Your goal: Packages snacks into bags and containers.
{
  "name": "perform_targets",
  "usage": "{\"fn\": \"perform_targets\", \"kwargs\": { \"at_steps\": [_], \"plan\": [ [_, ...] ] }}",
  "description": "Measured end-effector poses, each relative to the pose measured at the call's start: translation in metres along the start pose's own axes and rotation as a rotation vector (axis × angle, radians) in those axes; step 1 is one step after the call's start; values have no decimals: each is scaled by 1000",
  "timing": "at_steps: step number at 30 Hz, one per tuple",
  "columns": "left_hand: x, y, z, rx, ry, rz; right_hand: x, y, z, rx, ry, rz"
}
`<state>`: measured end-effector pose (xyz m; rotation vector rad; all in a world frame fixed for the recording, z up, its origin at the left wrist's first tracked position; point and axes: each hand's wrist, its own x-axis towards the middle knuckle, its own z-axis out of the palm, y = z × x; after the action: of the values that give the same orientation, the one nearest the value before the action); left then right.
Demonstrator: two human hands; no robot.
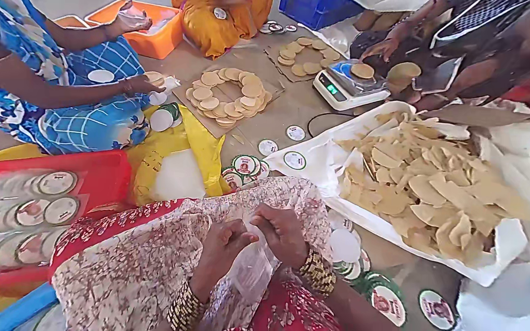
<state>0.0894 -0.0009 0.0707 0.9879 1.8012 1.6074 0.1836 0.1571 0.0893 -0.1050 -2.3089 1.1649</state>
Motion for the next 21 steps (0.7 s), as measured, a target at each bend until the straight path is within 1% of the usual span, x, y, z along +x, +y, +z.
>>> {"fn": "perform_targets", "kwargs": {
  "at_steps": [3,5,7,9,10,12,13,14,17,21],
  "plan": [
    [2,-1,-2,-98,-84,-31,4,8,-2,26,-63,20],
    [6,-6,-5,-112,-40,-1,20,22,-16,14,-80,124],
    [12,-15,-13,-54,103,9,46,53,-39,-73,-49,315],
    [21,-26,-29,48,228,35,74,103,-66,-231,-38,564],
    [27,-31,-38,95,274,54,84,131,-79,-331,-79,696],
    [35,-44,-54,147,353,94,97,182,-99,-531,-230,950],
    [35,-51,-60,162,387,106,98,201,-102,-605,-277,1047],
    [35,-58,-65,176,421,107,97,216,-101,-645,-284,1115],
    [38,-74,-63,124,483,52,97,239,-98,-713,-234,1181],
    [48,-82,-55,-43,466,3,106,248,-96,-699,-262,1253]
  ]
}}
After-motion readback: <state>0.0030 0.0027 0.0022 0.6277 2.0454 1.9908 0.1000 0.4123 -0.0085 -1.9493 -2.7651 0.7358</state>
